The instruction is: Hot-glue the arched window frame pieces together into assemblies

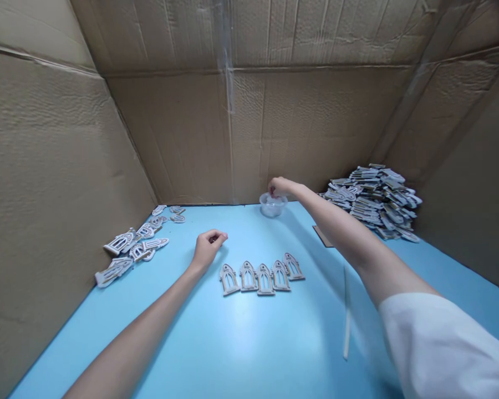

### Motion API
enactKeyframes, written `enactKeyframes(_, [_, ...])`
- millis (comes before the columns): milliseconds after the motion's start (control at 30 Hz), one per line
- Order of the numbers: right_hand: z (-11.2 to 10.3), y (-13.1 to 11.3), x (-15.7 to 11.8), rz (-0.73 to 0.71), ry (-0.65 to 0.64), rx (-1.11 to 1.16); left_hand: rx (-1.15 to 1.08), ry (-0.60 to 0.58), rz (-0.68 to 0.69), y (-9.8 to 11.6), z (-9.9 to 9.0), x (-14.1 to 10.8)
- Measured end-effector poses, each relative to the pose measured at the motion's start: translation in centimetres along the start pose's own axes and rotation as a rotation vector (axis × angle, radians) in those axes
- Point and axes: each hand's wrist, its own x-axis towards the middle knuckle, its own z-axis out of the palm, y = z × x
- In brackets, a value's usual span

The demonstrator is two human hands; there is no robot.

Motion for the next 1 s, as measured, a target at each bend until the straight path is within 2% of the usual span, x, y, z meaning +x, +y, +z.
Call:
enactKeyframes(167, [-0.1,0.5,-1.7,-0.037,0.148,0.301,0.038,-0.006,0.031,0.4,-0.2,-0.1])
enactKeyframes(300, [0.6,-1.0,-5.4,-0.132,0.172,0.623,0.083,-0.013,0.088,2.0,-0.1,-0.7])
enactKeyframes(367, [1.7,-2.3,-8.2,-0.199,0.128,0.777,0.101,-0.044,0.117,3.3,0.5,-1.4])
enactKeyframes(467, [4.3,-4.5,-13.2,-0.276,-0.008,0.964,0.109,-0.117,0.114,5.2,2.0,-3.1])
enactKeyframes(567, [6.9,-6.3,-17.7,-0.304,-0.145,1.089,0.128,-0.2,0.094,6.9,3.6,-5.2])
enactKeyframes(633, [8.2,-7.0,-19.8,-0.302,-0.184,1.155,0.142,-0.285,0.095,7.8,4.3,-6.3])
enactKeyframes(700, [9.1,-7.4,-21.1,-0.295,-0.189,1.203,0.151,-0.358,0.108,8.4,4.6,-7.2])
enactKeyframes(800, [9.8,-7.5,-22.0,-0.284,-0.161,1.257,0.175,-0.396,0.151,9.0,4.8,-7.9])
enactKeyframes(900, [10.2,-7.6,-22.3,-0.274,-0.104,1.308,0.201,-0.378,0.199,9.0,4.8,-8.1])
enactKeyframes(1000, [10.5,-7.8,-22.5,-0.234,0.01,1.368,0.208,-0.301,0.19,8.7,4.9,-8.3])
